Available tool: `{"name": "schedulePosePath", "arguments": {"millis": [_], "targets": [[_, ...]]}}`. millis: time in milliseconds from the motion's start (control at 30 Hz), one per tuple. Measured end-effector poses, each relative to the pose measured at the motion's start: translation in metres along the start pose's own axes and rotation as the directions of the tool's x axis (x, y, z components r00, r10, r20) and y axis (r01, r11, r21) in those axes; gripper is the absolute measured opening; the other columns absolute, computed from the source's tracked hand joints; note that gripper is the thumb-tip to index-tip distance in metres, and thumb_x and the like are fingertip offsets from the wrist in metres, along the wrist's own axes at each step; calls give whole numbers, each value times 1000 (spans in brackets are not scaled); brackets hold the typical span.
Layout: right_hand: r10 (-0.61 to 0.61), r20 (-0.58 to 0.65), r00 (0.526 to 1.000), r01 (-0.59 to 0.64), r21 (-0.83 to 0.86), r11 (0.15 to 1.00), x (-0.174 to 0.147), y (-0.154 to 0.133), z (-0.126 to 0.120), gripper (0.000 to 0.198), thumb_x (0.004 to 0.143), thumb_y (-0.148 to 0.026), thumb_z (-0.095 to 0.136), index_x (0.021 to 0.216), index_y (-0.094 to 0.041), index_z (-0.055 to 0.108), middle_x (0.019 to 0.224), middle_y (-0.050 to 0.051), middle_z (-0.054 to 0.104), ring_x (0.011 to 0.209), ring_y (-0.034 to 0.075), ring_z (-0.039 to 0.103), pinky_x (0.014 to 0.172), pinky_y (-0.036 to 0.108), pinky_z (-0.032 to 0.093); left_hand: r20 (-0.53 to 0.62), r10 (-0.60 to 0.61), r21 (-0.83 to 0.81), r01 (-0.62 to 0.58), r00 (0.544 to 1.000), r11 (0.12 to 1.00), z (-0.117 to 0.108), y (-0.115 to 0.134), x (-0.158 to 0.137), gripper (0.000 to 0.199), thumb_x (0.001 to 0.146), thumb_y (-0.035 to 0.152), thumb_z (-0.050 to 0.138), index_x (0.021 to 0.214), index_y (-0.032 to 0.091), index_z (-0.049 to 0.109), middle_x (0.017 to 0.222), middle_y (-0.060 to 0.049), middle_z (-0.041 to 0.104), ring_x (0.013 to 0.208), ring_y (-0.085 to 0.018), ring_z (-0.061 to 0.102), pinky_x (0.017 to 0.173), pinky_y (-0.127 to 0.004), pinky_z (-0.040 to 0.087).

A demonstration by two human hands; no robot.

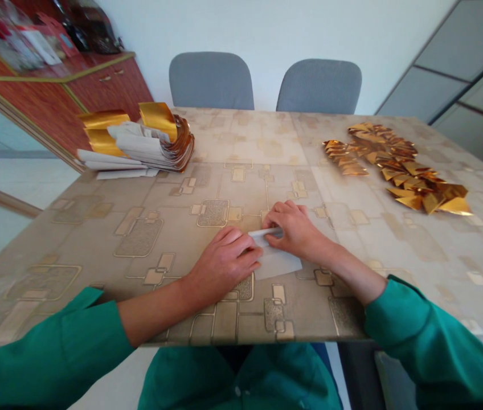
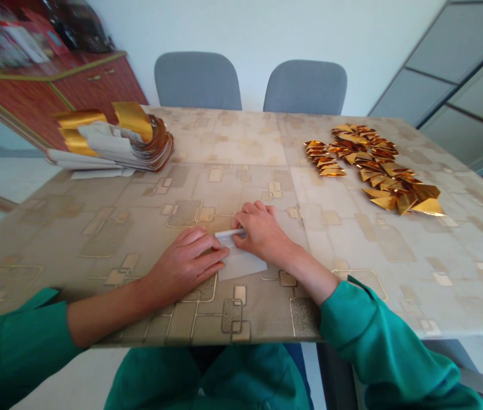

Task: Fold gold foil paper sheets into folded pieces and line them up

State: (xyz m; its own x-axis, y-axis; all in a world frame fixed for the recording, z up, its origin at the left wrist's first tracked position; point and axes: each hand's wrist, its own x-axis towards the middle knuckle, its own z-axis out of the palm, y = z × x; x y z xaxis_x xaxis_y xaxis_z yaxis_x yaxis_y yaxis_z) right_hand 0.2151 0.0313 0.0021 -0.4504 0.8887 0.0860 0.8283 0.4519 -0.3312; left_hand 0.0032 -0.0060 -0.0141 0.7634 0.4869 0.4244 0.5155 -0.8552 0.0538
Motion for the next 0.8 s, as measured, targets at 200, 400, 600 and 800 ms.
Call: {"name": "schedulePosePath", "arguments": {"millis": [200, 400, 600, 800], "targets": [[-111, -102, 989, 108, -36, 994, -10, -2, -1, 13, 82, -11, 67, 88, -20, 61, 86, 0, 67, 85, 18, 53, 78, 32, 27, 13, -24, 45, 23, 1000, 999, -2, 2, -1, 16, 97, 27, 58, 100, 16, 69, 84, -4, 57, 81, -21, 46, 76, -35, 41], [-255, -148, 956, 204, -293, 934, -29, -7, -4, 17, 94, -20, 62, 77, -19, 63, 76, 2, 64, 81, 19, 50, 77, 35, 25, 48, -45, 75, 41, 998, 996, -3, 5, -1, 17, 99, 27, 54, 100, 17, 68, 83, -4, 55, 79, -20, 44, 76, -36, 40], [-310, -91, 946, 268, -315, 910, -42, -6, -7, 15, 97, -25, 58, 89, -21, 69, 83, 2, 67, 84, 20, 51, 82, 36, 28, 52, -51, 59, 48, 997, 997, -4, 4, -1, 18, 99, 28, 54, 96, 17, 68, 82, -4, 56, 79, -21, 46, 75, -36, 41], [-301, -78, 950, 271, -269, 924, -52, -5, -5, 20, 100, -23, 52, 106, -21, 70, 96, 5, 70, 91, 20, 55, 88, 37, 32, -50, -55, -1, 55, 997, 998, -5, 2, 1, 15, 96, 20, 53, 98, 12, 66, 101, -10, 65, 95, -24, 54, 92, -42, 45]]}}
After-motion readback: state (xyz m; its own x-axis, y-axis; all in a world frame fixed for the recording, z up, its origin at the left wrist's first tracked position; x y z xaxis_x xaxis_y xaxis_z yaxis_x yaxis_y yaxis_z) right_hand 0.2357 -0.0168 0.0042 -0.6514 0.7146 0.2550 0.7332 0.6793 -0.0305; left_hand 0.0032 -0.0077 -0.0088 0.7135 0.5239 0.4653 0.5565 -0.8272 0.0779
